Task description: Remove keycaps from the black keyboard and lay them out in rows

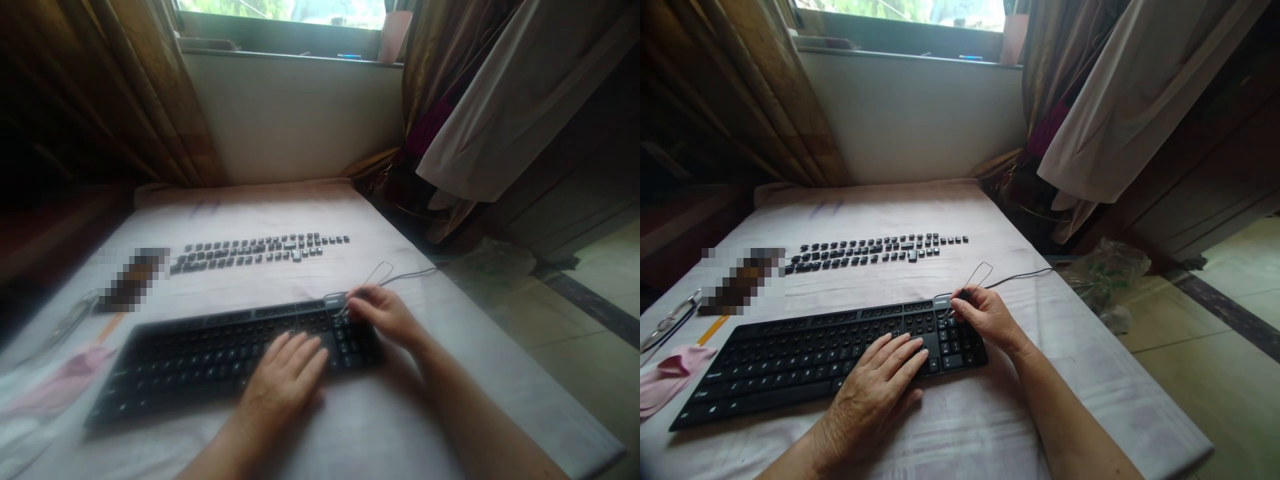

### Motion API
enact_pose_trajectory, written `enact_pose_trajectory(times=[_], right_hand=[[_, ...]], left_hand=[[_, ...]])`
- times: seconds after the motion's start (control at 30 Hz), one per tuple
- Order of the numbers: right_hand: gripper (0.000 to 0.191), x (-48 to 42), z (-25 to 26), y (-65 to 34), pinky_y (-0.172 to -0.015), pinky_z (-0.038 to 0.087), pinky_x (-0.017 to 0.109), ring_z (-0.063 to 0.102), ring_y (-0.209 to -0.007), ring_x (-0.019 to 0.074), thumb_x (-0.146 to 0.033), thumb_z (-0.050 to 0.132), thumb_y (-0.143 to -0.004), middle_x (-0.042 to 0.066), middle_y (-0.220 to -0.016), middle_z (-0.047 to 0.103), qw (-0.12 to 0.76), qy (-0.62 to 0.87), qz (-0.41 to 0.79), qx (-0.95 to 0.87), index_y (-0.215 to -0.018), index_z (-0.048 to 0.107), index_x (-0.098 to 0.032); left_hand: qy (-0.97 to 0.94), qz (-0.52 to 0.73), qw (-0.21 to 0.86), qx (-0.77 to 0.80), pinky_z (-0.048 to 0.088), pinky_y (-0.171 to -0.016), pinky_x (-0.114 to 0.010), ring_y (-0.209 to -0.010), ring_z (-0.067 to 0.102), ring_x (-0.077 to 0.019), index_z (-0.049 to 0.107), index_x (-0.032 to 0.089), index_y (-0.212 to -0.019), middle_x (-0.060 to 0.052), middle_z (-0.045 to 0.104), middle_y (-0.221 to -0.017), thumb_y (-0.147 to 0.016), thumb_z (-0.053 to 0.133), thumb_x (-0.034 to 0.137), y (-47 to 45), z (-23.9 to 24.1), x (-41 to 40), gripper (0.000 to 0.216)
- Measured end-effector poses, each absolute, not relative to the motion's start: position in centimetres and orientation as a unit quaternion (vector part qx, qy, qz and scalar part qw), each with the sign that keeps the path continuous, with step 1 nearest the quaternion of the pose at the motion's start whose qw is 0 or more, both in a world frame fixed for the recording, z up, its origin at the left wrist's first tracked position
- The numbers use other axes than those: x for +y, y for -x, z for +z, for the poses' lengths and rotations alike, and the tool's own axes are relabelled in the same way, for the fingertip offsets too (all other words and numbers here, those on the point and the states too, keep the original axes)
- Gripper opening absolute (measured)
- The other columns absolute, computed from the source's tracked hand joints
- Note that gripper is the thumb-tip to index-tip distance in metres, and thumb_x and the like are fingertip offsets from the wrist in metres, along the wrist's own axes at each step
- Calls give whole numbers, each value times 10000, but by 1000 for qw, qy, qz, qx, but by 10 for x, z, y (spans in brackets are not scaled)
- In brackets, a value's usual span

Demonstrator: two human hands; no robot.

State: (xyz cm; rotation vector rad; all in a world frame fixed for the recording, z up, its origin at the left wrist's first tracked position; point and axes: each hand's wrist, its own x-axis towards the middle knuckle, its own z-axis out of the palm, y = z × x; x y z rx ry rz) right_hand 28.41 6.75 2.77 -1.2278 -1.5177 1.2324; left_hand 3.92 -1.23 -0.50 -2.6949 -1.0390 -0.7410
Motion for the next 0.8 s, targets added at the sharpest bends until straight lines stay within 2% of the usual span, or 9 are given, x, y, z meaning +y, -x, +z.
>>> enact_pose_trajectory(times=[0.13, 0.3, 0.57, 0.8], right_hand=[[223, 67, 29, -289, -627, 570, 288, 658, -639, 156, -408, 679, -823, 18, -753, 715, 382, 475, 442, -658, -879, 687, -193], [129, 65, 31, -289, -744, 563, 304, 692, -768, 184, -315, 614, -880, 37, -825, 744, 353, 432, 351, -752, -883, 691, -212], [109, 69, 31, -286, -743, 559, 269, 701, -777, 167, -245, 557, -939, 43, -849, 741, 319, 369, 247, -837, -904, 656, -215], [157, 68, 31, -288, -733, 561, 271, 719, -770, 175, -253, 495, -971, 49, -863, 755, 267, 376, 255, -850, -956, 644, -207]], left_hand=[[898, -249, 78, -353, 448, -1076, -440, -1185, 616, -249, 649, 169, -1246, -110, 697, -1238, -977, 503, 293, -39, -7, -13, 329], [897, -251, 64, -359, 449, -1072, -426, -1182, 618, -244, 647, 175, -1251, -84, 694, -1255, -981, 500, 278, -40, -4, -13, 324], [895, -256, 54, -361, 450, -1070, -437, -1187, 613, -245, 648, 172, -1245, -81, 694, -1257, -981, 497, 252, -39, -4, -13, 315], [895, -252, 49, -366, 442, -1076, -436, -1205, 603, -245, 645, 177, -1253, -76, 684, -1279, -984, 497, 238, -39, -5, -15, 313]])
